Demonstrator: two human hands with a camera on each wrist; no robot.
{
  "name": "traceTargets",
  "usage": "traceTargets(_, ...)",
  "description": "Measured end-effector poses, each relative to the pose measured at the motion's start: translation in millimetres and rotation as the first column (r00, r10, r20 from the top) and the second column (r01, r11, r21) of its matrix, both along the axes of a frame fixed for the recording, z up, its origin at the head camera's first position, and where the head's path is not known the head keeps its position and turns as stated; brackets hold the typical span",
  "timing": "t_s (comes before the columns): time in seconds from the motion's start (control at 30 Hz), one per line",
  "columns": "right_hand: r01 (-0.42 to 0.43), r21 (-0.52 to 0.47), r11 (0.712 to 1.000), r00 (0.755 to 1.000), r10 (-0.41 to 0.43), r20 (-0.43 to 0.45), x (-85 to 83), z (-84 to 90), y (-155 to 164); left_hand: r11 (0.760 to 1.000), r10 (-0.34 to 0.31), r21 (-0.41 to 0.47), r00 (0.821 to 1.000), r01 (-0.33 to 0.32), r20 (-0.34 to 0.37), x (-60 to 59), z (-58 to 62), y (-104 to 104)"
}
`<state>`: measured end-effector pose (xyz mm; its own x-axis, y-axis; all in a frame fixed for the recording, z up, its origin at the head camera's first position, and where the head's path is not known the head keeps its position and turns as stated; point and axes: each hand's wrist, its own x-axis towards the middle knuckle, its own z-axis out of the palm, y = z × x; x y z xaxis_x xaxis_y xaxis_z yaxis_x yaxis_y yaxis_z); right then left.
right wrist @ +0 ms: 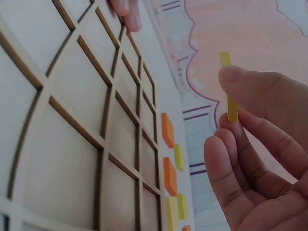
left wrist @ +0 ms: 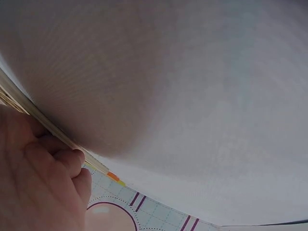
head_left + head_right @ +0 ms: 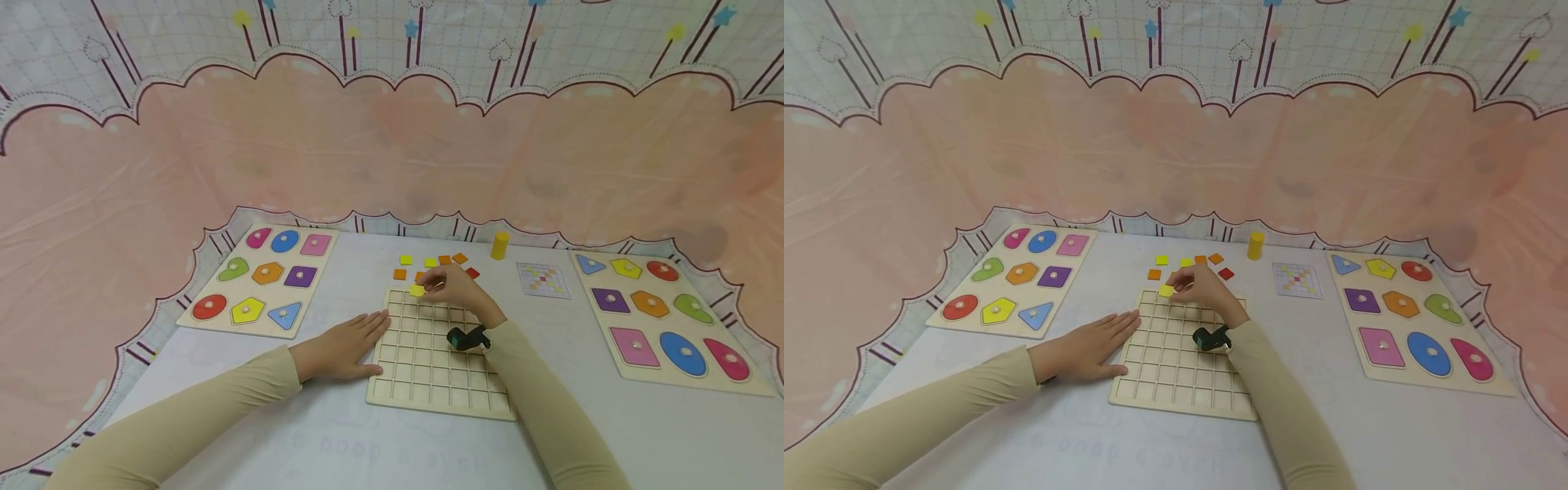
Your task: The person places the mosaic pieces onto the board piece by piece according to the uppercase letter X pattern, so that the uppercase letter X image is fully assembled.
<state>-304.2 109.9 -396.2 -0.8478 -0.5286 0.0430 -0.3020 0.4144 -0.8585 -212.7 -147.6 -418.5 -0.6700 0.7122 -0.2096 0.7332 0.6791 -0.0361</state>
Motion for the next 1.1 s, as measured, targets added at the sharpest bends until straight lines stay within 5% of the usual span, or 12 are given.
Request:
traceTargets(0.53, -0.036, 0.027, 0.999, 0.999, 0.036, 0.027, -3.4, -18.7, -13.3, 1.000, 0.007, 0.011, 1.000, -0.007, 0.011, 1.1, -0.3, -0.7)
traceTargets(1.1, -0.050, 0.078, 0.996, 0.999, 0.050, 0.005, -6.1, -18.1, -15.9, 1.000, -0.004, 0.002, 1.000, 0.004, 0.002, -0.5, -3.1, -1.0)
